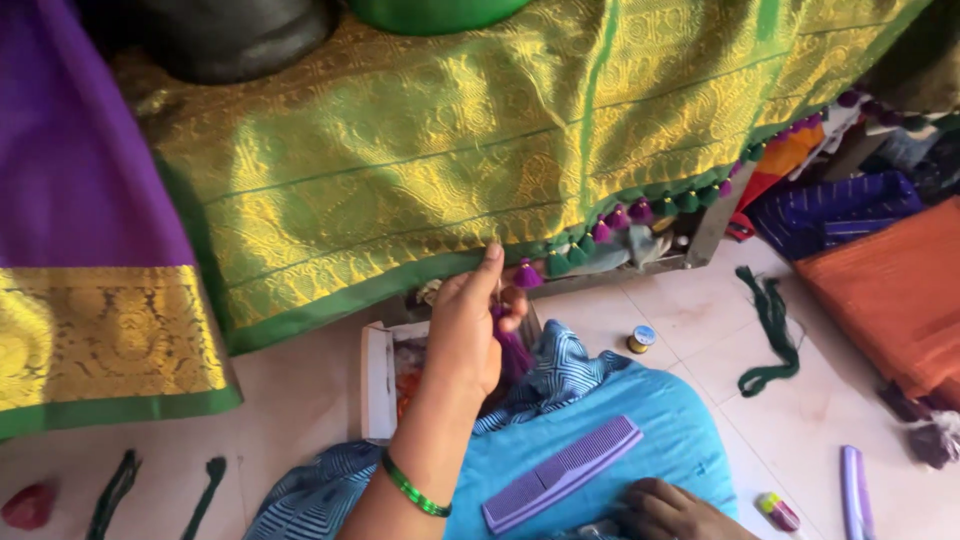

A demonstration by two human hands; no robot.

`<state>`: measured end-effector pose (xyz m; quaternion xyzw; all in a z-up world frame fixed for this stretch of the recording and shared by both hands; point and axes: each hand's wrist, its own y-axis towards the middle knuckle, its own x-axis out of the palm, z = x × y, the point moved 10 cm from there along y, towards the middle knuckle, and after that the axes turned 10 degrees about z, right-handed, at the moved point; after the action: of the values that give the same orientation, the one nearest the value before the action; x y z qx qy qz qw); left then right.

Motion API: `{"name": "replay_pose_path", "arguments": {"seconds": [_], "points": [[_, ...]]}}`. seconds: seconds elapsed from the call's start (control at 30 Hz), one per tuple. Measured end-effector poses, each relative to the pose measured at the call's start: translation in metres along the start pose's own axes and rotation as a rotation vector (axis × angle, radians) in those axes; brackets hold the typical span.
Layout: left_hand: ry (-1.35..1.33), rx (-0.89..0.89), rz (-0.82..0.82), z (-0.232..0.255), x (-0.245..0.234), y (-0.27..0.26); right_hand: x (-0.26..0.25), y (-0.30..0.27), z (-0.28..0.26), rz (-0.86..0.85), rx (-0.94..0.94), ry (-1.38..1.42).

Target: The user is seen attaching decorative tassels to the border of a saree using thread and scissors.

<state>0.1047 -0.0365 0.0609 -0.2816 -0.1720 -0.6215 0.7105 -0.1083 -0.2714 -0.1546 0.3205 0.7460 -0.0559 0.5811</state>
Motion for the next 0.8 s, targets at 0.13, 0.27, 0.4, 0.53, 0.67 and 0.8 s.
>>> {"name": "replay_pose_path", "arguments": {"seconds": [0.13, 0.27, 0.4, 0.53, 0.67, 0.8], "points": [[0.091, -0.009, -0.010, 0.001, 0.010, -0.001, -0.010, -0.038, 0.012, 0.027, 0.162, 0.249], [0.230, -0.039, 0.008, -0.002, 0.018, 0.001, -0.019, -0.044, 0.018, -0.240, 0.270, 0.121], [0.353, -0.022, 0.040, 0.004, 0.020, 0.000, -0.001, -0.095, 0.078, -0.465, 0.584, -0.116], [0.446, 0.007, 0.063, 0.009, 0.020, 0.003, -0.078, -0.057, 0.070, -0.407, 0.570, 0.119], [0.544, -0.006, 0.073, 0.016, 0.021, 0.000, -0.135, -0.038, 0.086, -0.520, 0.703, 0.474], [0.625, 0.006, 0.050, 0.014, 0.022, 0.004, -0.200, -0.023, 0.150, -0.274, 0.938, 0.735]]}}
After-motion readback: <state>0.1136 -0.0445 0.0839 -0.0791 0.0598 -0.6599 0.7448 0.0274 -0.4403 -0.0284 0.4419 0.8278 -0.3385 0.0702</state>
